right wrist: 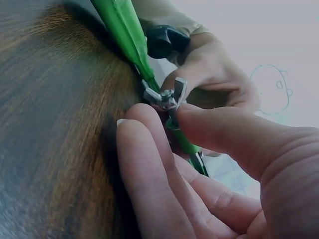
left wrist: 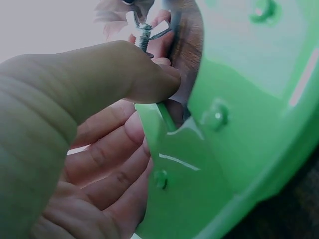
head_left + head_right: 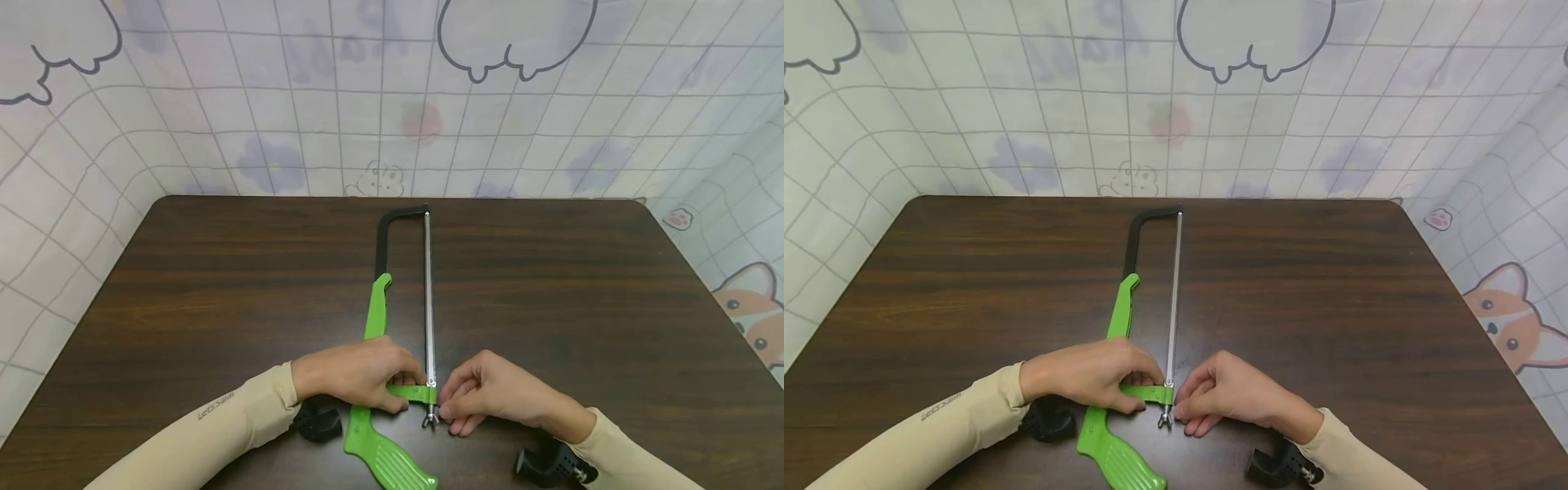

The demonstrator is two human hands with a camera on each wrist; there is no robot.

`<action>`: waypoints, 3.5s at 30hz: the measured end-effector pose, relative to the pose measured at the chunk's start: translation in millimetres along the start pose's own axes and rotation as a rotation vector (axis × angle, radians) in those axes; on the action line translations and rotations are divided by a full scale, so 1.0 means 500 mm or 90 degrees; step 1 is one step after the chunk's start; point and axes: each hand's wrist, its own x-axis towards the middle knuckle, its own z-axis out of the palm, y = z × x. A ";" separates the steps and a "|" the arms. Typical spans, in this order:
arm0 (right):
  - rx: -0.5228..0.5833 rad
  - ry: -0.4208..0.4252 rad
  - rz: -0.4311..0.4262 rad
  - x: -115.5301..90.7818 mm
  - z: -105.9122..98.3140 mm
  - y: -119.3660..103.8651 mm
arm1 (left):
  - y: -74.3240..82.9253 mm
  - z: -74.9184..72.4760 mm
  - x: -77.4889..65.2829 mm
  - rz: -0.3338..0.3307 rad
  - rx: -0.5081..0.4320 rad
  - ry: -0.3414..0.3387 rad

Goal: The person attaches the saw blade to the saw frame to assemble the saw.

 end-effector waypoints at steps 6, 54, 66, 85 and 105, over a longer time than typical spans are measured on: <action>0.001 0.010 0.005 -0.003 0.004 0.000 | -0.002 0.001 0.002 0.003 -0.009 0.011; 0.004 -0.006 0.019 -0.004 0.030 -0.003 | 0.001 0.015 0.010 -0.078 -0.038 0.052; -0.001 -0.005 0.013 -0.004 0.032 -0.003 | 0.001 0.019 0.014 -0.068 -0.023 0.057; -0.040 0.040 0.026 -0.006 0.043 -0.003 | -0.001 0.024 0.017 -0.051 -0.015 0.067; -0.075 0.035 0.012 -0.008 0.041 -0.005 | -0.004 0.024 0.018 -0.057 -0.016 0.061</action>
